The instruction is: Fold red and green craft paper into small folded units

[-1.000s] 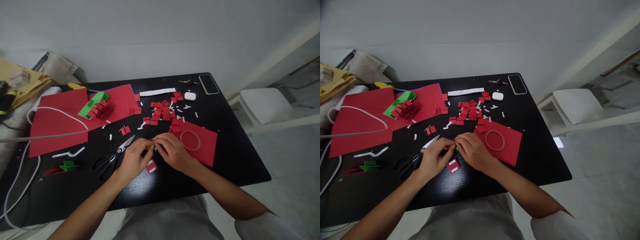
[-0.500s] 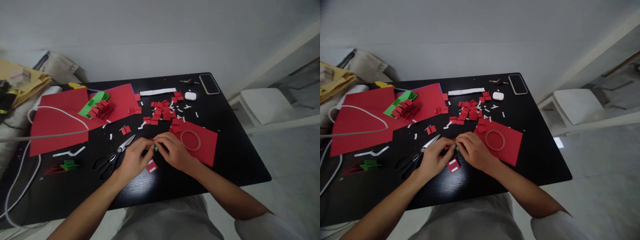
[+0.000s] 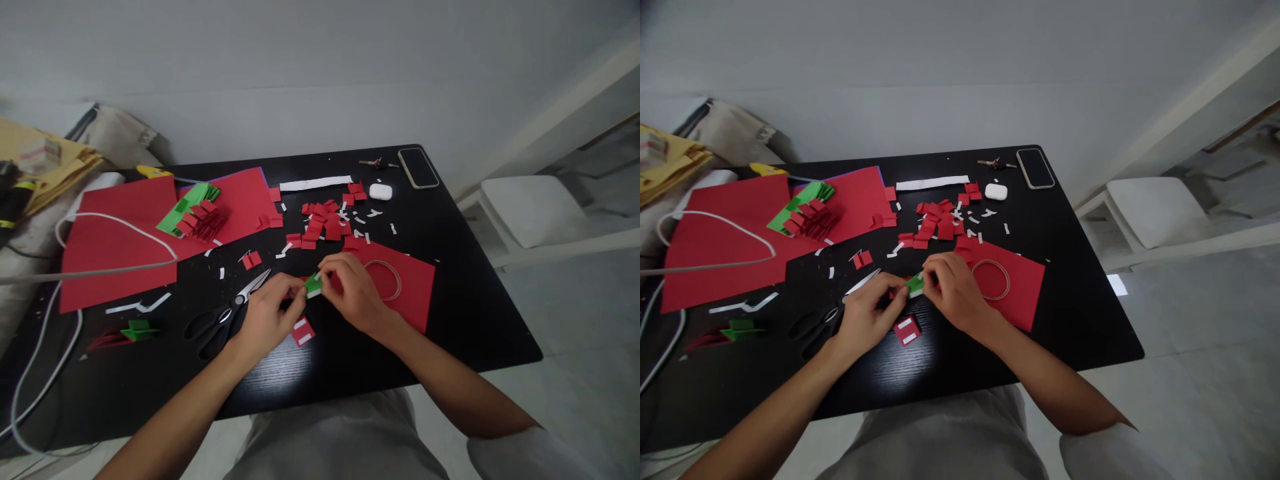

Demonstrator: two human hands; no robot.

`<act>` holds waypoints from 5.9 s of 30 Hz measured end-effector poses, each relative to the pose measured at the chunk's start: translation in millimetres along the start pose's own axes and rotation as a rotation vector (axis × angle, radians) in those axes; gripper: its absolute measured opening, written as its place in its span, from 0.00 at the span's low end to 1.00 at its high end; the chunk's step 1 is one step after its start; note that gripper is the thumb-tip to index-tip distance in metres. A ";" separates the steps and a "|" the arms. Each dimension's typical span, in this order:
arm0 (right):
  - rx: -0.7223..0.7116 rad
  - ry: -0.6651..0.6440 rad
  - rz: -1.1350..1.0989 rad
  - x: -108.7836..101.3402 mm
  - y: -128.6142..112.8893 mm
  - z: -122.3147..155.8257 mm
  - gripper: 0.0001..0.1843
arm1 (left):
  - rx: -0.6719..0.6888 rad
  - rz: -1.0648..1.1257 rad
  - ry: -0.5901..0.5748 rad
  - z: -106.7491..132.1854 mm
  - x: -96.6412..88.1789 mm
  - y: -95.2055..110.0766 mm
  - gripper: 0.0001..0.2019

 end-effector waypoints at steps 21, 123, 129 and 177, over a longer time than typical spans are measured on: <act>0.592 -0.203 -0.887 15.0 19.8 3.0 0.19 | -0.422 0.634 0.113 -4.1 0.7 -18.2 0.08; 0.491 0.055 -0.219 0.5 32.9 2.8 0.03 | -0.534 0.566 -0.066 -4.8 -0.9 -21.8 0.09; 0.420 0.061 -0.142 -1.7 38.8 0.9 0.05 | -0.499 0.529 -0.017 -7.1 -9.9 -26.4 0.10; 0.647 -0.362 -0.811 6.6 13.4 -26.7 0.10 | -0.382 0.480 -0.133 -5.1 -11.0 -30.6 0.14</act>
Point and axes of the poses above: each hand's wrist, its own z-axis away from the middle knuckle, its own x-axis out of the palm, y = z × x, the point moved 3 cm from there along -z, towards the middle knuckle, and after that the axes turned 4 degrees about -y, right-handed, at the moved point
